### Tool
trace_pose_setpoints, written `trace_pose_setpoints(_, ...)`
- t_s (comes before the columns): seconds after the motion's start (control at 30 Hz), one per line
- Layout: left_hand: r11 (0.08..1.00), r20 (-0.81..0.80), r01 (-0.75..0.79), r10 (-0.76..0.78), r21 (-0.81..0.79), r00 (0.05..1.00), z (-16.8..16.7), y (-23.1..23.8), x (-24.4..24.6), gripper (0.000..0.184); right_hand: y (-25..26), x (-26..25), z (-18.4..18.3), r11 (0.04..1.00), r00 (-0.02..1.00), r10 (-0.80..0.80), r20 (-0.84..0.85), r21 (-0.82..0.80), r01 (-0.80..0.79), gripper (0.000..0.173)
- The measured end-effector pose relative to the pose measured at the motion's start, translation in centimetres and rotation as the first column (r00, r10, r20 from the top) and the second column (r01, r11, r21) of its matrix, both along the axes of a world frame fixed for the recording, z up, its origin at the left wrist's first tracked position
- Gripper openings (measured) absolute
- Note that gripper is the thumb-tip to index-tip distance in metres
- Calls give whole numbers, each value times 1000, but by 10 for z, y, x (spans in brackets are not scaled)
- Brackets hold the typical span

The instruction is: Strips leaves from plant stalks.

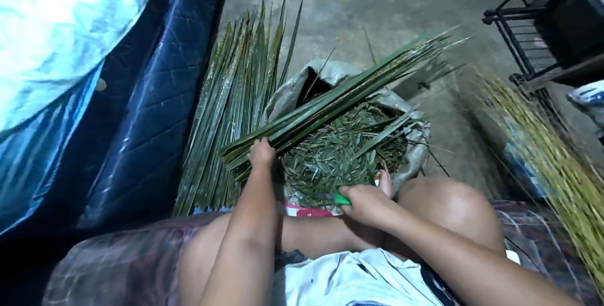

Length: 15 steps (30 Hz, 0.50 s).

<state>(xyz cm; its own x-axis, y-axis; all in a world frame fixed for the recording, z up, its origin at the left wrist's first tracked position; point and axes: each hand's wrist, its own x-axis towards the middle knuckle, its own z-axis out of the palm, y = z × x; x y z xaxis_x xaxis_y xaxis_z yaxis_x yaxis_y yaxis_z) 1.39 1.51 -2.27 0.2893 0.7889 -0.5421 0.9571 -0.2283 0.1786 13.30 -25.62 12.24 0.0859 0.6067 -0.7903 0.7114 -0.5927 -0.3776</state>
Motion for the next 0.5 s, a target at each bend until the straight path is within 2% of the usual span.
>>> trace_pose_setpoints(0.13,996,-45,45,-41,81,998,-2,6,0,51,0,27,6,992,991,-122,54,32,121,33)
trace_pose_setpoints(0.27,998,-50,44,-42,39,998,10,9,4,54,0,29,1,993,993,-115,35,6,114,33)
trace_pose_setpoints(0.4,985,5,139,-139,-99,990,50,10,11,49,1,21,-2,993,995,-102,-10,57,103,33)
trace_pose_setpoints(0.5,965,48,214,-209,-151,977,94,-2,13,40,5,26,6,961,974,-223,-47,158,228,33)
